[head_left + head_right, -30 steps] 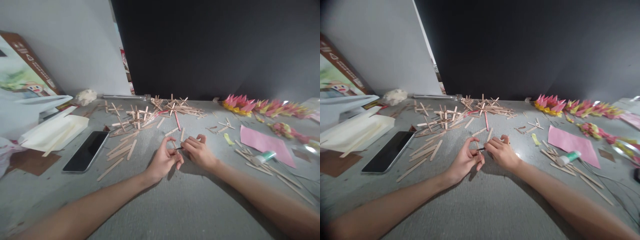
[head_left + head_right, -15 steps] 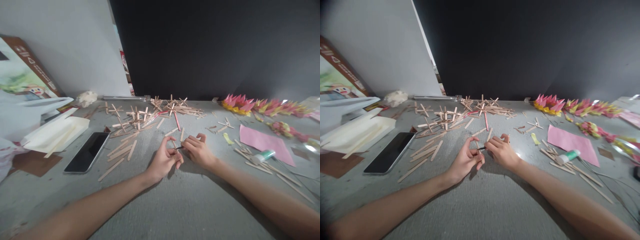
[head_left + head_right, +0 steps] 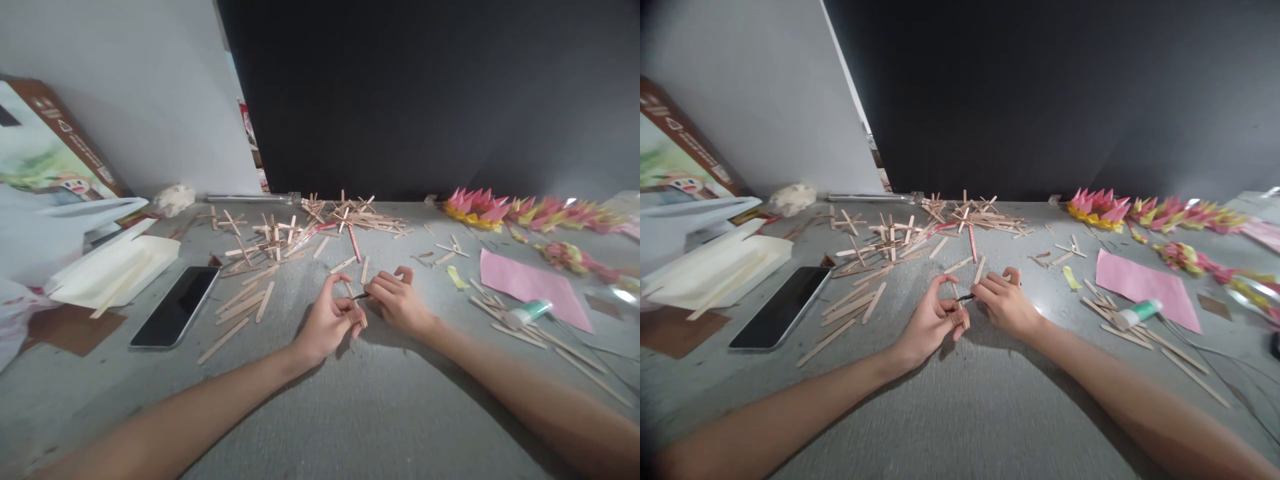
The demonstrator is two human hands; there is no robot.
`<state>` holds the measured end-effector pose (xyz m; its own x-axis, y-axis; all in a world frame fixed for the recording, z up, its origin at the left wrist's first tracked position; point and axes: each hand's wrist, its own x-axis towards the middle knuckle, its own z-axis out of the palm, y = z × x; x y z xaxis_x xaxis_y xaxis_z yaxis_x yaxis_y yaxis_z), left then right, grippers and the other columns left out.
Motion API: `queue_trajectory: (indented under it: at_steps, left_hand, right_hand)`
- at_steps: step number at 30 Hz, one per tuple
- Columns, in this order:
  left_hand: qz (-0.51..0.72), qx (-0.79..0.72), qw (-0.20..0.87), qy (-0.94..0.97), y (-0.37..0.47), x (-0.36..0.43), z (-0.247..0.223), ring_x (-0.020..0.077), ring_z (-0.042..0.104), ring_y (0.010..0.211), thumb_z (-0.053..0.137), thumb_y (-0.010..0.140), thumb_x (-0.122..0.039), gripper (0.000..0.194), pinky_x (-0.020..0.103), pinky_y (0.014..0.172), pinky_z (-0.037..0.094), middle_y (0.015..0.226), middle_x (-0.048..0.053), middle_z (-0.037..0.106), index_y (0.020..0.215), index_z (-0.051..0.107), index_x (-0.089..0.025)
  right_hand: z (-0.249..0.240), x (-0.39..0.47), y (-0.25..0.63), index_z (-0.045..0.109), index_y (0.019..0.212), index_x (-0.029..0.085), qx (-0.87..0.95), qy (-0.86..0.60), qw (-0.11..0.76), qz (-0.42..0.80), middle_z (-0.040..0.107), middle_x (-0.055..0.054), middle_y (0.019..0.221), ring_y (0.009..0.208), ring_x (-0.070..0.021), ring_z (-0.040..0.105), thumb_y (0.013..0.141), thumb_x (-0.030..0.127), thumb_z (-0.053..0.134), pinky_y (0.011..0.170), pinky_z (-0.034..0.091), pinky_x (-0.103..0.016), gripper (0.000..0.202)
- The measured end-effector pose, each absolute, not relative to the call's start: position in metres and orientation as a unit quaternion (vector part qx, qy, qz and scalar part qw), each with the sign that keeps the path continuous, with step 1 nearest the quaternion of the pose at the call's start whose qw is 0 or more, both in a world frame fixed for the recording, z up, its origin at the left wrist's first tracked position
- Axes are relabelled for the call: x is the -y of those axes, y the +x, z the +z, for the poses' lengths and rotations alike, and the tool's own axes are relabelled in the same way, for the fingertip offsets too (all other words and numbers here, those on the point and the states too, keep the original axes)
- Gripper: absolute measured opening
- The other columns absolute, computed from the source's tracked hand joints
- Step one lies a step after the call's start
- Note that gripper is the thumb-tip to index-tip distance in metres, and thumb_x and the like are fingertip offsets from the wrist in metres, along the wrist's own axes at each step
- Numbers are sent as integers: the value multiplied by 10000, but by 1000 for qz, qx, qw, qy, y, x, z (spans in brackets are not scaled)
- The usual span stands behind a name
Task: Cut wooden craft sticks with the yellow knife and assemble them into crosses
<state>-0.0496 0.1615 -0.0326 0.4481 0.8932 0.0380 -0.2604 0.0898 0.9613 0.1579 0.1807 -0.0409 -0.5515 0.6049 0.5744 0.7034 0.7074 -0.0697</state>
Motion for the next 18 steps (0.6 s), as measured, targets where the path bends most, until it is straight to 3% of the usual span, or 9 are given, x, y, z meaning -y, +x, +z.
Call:
queue_trajectory:
  at_steps: [6, 12, 18]
  left_hand:
    - [418, -317, 669, 527, -48, -161, -34, 107, 557, 472, 809, 877, -438, 636, 220, 530, 440, 663, -45, 687, 1296, 374, -240]
    - [422, -341, 650, 532, -49, -159, -32, 145, 668, 548, 787, 903, -434, 699, 256, 613, 501, 714, -32, 719, 1412, 348, -240]
    - [438, -364, 637, 520, -51, -160, -35, 151, 700, 546, 818, 867, -478, 447, 244, 581, 503, 742, 17, 747, 971, 479, -207]
  right_hand:
    - [-41, -180, 155, 590, 962, 218, 884, -356, 295, -69, 706, -18, 843, 826, -197, 594, 1026, 82, 473, 890, 263, -408, 190]
    - [-42, -179, 161, 570, 1033, 239, 823, -371, 429, -43, 682, -18, 839, 764, -195, 602, 1057, 88, 446, 850, 328, -419, 196]
    - [-43, -179, 161, 590, 1117, 234, 836, -328, 439, -2, 666, -60, 873, 792, -230, 581, 1033, 94, 505, 744, 433, -376, 184]
